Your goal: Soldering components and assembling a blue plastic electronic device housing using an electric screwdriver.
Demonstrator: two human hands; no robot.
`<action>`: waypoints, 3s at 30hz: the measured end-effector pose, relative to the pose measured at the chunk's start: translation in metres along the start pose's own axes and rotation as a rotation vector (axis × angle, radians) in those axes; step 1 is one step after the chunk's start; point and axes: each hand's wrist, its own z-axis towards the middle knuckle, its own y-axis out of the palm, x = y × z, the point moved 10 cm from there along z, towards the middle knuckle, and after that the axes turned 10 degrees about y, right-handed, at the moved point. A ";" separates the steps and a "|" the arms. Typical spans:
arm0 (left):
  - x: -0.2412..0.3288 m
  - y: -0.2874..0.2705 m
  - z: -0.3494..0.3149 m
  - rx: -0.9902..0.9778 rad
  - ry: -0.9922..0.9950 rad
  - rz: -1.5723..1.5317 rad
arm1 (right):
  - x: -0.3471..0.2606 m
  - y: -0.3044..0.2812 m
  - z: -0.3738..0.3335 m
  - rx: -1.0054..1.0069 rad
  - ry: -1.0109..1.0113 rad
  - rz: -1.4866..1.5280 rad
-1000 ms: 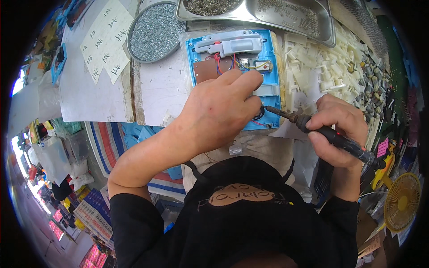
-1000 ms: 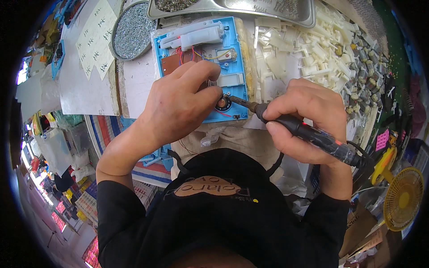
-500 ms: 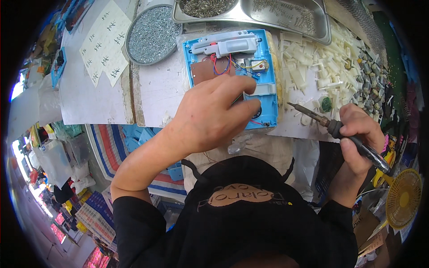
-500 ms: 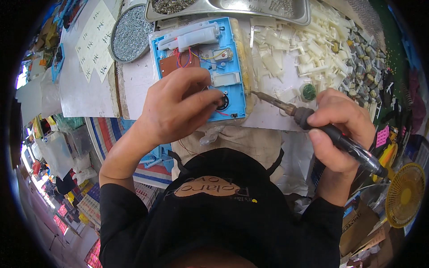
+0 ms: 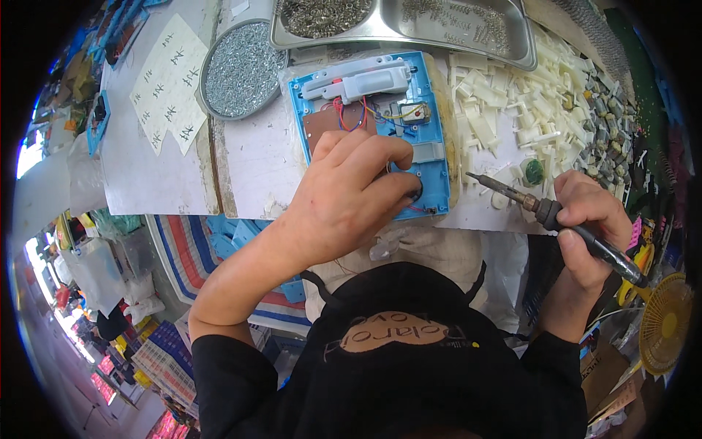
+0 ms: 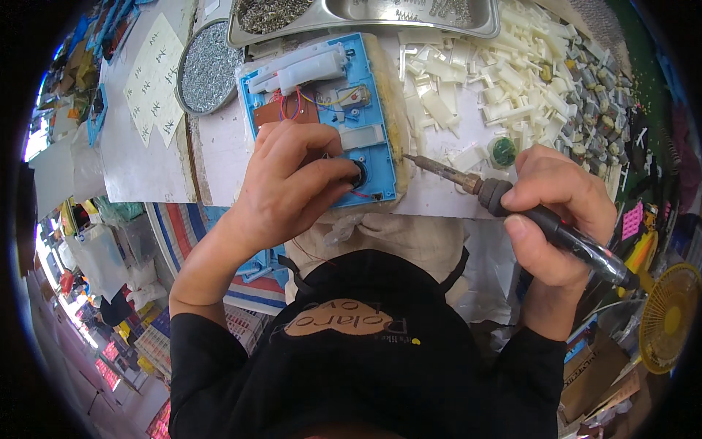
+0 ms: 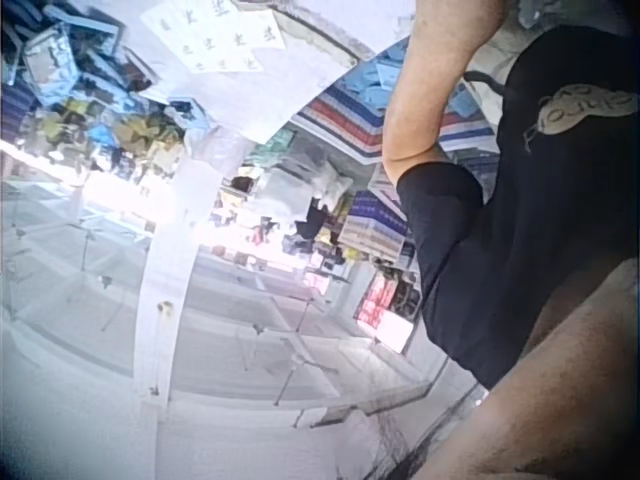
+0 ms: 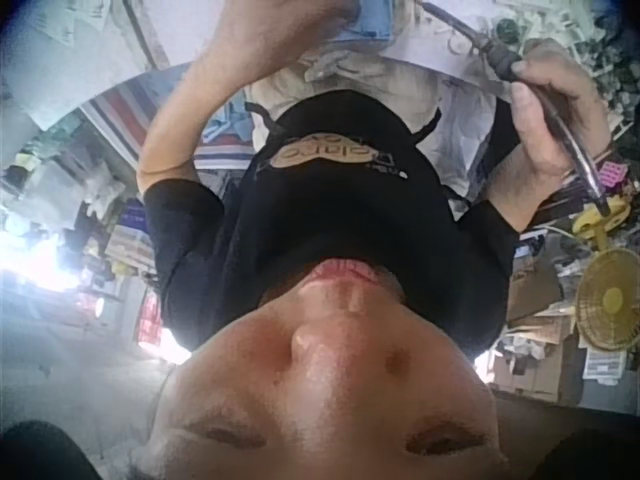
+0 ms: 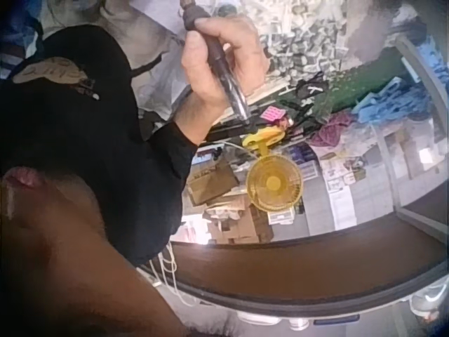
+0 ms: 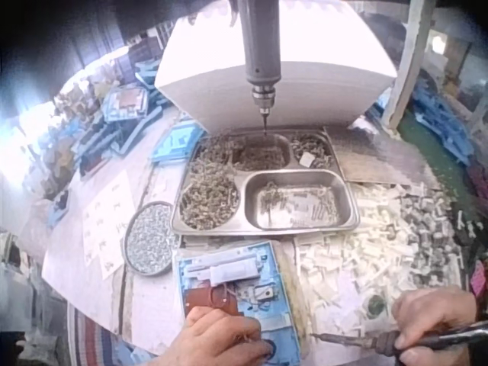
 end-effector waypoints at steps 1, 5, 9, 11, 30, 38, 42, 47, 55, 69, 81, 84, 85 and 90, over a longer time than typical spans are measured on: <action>0.000 0.000 0.000 0.004 -0.002 -0.004 | -0.001 0.000 0.001 -0.008 -0.012 -0.009; -0.002 -0.001 -0.004 0.014 -0.002 0.006 | -0.006 0.002 0.006 0.016 -0.049 -0.051; -0.004 0.000 -0.003 -0.011 -0.020 0.002 | -0.007 0.005 0.008 0.021 -0.039 -0.074; -0.005 0.001 0.000 -0.010 -0.015 -0.004 | -0.007 0.002 0.007 0.024 -0.032 -0.075; -0.008 -0.042 -0.034 0.182 -0.163 0.147 | 0.012 -0.039 -0.030 0.171 -0.017 0.048; -0.003 -0.012 -0.010 -0.001 0.020 0.284 | 0.027 -0.171 -0.143 0.822 0.084 0.220; -0.002 -0.017 -0.010 0.013 0.066 0.349 | -0.007 -0.236 -0.199 1.107 0.006 0.193; 0.006 -0.012 0.007 -0.024 0.114 0.329 | -0.017 -0.282 -0.231 1.311 -0.022 0.018; -0.006 -0.019 -0.015 -0.005 0.083 0.266 | 0.019 -0.345 -0.146 1.249 0.318 -0.624; -0.005 -0.020 -0.016 0.033 0.029 0.203 | 0.008 0.088 0.012 0.105 -0.047 -0.553; -0.010 -0.020 -0.017 0.045 0.061 0.199 | 0.009 0.111 0.040 0.010 -0.003 -0.602; -0.013 -0.028 -0.017 0.127 0.011 0.198 | 0.014 0.078 0.071 0.198 0.074 -0.608; -0.015 -0.032 -0.015 0.159 -0.005 0.212 | 0.016 0.081 0.080 0.170 0.058 -0.673; -0.021 -0.036 -0.001 0.214 -0.038 0.369 | 0.017 0.098 0.102 0.014 0.095 -0.922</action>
